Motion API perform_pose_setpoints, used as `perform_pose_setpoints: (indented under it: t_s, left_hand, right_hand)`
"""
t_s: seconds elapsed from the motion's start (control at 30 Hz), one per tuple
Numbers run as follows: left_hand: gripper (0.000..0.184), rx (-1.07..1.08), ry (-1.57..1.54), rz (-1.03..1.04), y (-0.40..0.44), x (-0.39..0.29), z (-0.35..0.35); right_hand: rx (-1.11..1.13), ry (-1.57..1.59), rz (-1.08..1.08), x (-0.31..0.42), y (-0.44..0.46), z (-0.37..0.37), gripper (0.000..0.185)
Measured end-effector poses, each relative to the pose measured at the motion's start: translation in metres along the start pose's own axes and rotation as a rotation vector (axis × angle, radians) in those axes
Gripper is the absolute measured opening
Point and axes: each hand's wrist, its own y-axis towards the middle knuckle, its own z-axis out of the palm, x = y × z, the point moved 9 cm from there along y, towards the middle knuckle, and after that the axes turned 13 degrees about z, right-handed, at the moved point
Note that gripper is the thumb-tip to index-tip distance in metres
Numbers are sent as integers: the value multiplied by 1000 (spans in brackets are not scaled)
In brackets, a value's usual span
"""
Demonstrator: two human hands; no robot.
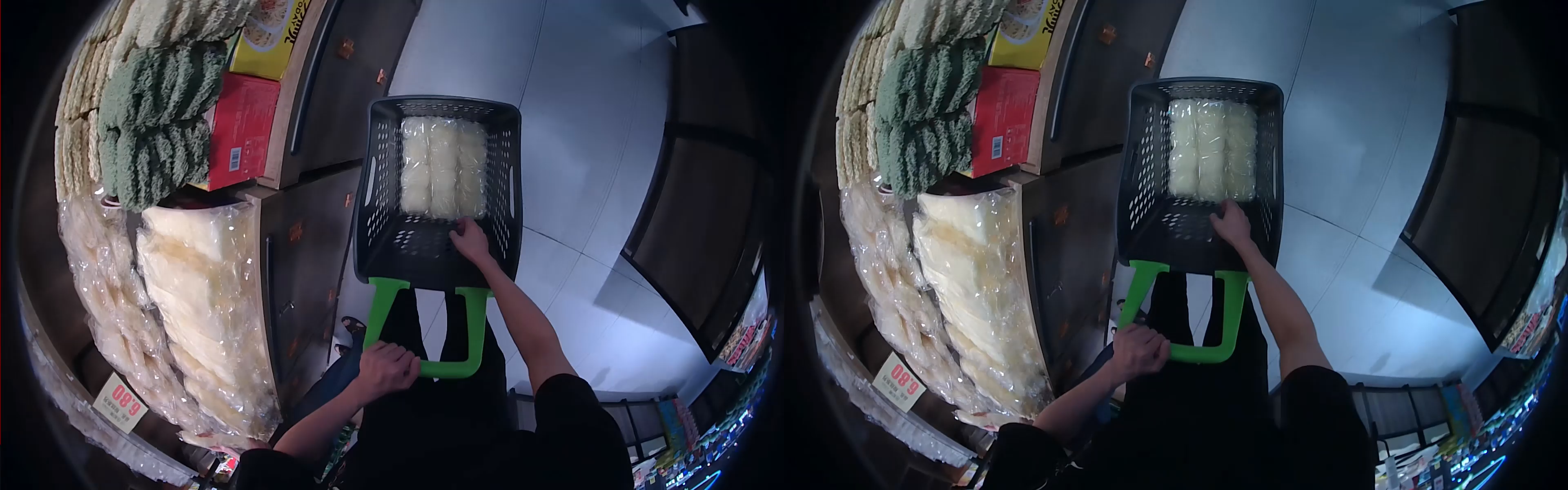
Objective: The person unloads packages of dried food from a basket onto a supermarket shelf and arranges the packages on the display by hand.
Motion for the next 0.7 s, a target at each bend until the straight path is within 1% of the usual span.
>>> perform_pose_setpoints:
  t_s: [0.03,0.07,0.13,0.17,0.23,0.27,0.33,0.37,0.43,0.47,0.53,0.57,0.6,0.63,0.67,0.7]
  left_hand:
    - [24,12,4,-10,0,-1,1]
    - [24,21,11,-14,1,1,1]
    - [23,69,-7,-24,3,3,3]
    - [23,79,-15,-31,2,5,4]
    - [21,66,-12,-36,1,7,5]
    - [20,43,-1,-36,1,8,5]
    - [19,39,9,-53,4,9,3]
    - [18,35,11,-71,4,10,3]
    - [15,27,22,-79,3,11,5]
    - [12,18,28,-84,3,10,4]
    - [12,8,27,-88,18,9,-3]
    - [12,-4,25,-90,23,9,-7]
    - [12,-12,32,-86,19,9,-8]
    - [12,26,15,-83,12,10,-2]
    - [12,64,-2,-82,6,10,2]
    - [12,54,5,-80,5,10,0]
  right_hand:
    - [3,-75,122,-21,27,17,45]
    - [6,-67,120,-31,54,32,45]
    - [-2,46,316,-70,104,55,68]
    - [1,53,311,-79,124,66,68]
    - [15,134,387,-100,149,86,75]
    - [19,139,381,-103,158,94,75]
    - [-28,156,469,-110,165,96,77]
    - [-22,157,467,-108,165,100,77]
    - [-141,332,509,-105,162,98,80]
    - [-139,332,507,-100,161,99,80]
    - [-85,191,511,-95,162,107,80]
    - [-87,193,503,-91,161,107,80]
    - [-60,159,477,-86,163,109,76]
    - [-32,124,450,-82,163,111,72]
    - [-35,124,440,-80,161,108,72]
    - [-42,163,406,-69,157,100,69]
